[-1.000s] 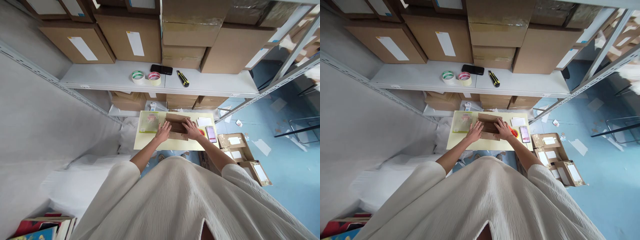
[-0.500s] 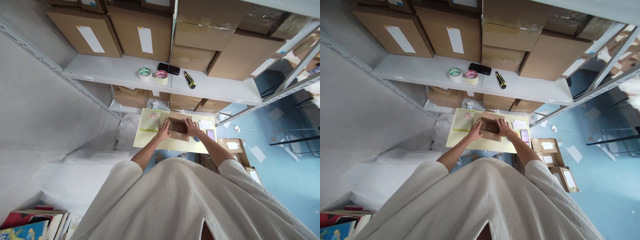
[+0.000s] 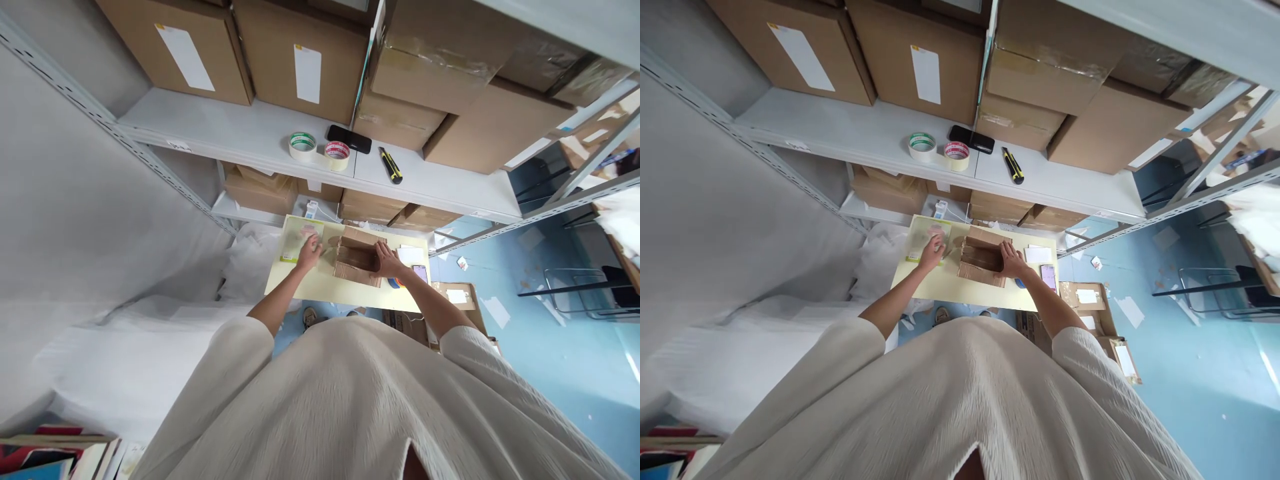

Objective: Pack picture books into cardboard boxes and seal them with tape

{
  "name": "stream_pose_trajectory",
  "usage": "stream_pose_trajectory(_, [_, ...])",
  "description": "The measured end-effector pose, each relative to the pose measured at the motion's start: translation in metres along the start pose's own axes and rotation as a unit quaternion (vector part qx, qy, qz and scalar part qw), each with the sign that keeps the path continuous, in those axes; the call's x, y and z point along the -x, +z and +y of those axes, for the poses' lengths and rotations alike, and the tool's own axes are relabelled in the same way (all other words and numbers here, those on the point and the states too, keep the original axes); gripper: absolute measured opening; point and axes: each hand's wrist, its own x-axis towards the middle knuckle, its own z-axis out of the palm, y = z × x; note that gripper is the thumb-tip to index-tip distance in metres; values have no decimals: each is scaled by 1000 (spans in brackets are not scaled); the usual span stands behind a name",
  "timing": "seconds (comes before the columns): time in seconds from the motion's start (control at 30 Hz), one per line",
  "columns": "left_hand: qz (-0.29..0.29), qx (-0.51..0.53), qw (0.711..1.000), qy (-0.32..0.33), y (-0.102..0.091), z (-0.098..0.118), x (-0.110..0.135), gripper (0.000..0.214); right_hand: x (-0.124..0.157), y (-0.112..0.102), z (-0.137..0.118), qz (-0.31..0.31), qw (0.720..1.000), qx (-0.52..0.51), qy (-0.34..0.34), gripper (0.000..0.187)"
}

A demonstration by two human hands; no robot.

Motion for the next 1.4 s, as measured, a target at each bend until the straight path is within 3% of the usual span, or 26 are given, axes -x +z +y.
stream_pose_trajectory(0.13, [85,-146,979,-116,-45,-24,-17,56,2,-1,-1,-18,999,25,19,160])
stream_pose_trajectory(0.27, [88,-235,943,-221,-72,-51,-25,56,5,-2,-3,-22,999,34,20,158])
stream_pose_trajectory(0.37, [85,-271,932,-228,-76,-63,-30,52,8,-3,-4,-19,999,37,20,158])
stream_pose_trajectory(0.53, [99,-309,919,-223,-67,-68,-37,52,9,-5,-7,-16,999,32,25,160])
stream_pose_trajectory(0.83, [112,-324,894,-288,-61,-66,-53,49,9,-3,-7,-16,999,29,33,161])
stream_pose_trajectory(1.03, [113,-329,908,-235,-65,-59,-46,45,7,-3,-7,-20,999,32,31,162])
stream_pose_trajectory(1.27, [33,-251,935,-250,-98,-30,-41,31,0,2,-1,-14,999,31,23,160])
stream_pose_trajectory(1.4, [71,-260,939,-215,-117,-3,-32,34,-5,5,2,-12,1000,27,8,160])
